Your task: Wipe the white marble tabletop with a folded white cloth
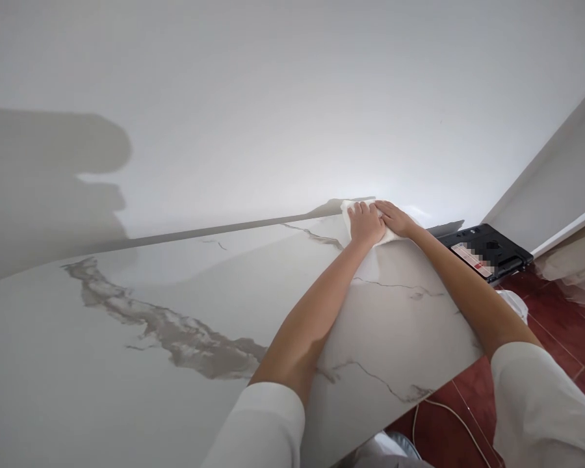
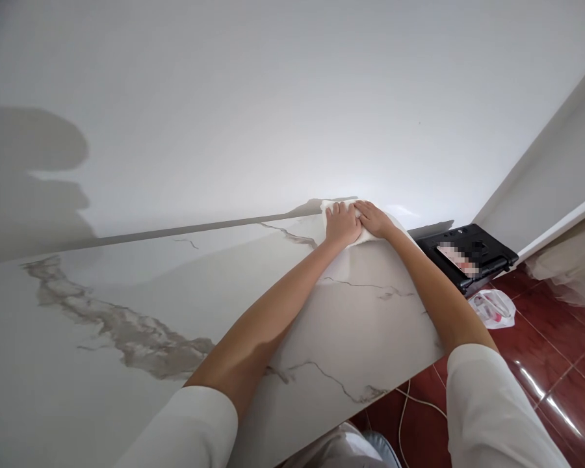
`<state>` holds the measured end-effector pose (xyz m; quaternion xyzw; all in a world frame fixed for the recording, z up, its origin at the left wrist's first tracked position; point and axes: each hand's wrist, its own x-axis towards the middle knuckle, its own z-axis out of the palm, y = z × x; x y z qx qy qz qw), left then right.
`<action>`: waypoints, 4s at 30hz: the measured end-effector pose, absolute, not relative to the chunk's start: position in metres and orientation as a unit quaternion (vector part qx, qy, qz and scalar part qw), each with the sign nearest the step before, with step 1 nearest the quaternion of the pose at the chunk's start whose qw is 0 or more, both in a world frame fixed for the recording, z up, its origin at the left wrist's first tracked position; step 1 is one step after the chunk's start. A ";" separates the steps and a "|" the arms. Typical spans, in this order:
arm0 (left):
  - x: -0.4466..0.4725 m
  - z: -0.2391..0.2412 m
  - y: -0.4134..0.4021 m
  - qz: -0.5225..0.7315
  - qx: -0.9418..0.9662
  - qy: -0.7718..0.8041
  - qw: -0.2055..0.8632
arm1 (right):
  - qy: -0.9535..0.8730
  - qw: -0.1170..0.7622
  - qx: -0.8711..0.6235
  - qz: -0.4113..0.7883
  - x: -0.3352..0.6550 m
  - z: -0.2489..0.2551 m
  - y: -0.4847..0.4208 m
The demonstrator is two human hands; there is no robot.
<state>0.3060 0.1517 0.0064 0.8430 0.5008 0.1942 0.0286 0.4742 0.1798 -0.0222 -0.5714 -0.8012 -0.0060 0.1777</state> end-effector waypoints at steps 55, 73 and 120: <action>0.294 0.007 -0.083 0.159 0.902 0.399 0.046 | -0.798 0.197 -0.567 -0.054 0.479 -0.034 -0.100; 0.372 0.001 0.012 0.211 0.903 0.370 0.052 | -0.772 0.199 -0.602 -0.046 0.566 -0.045 -0.004; -0.006 -0.001 0.169 0.159 0.846 0.508 -0.026 | -0.816 0.129 -0.562 0.045 0.156 0.004 0.174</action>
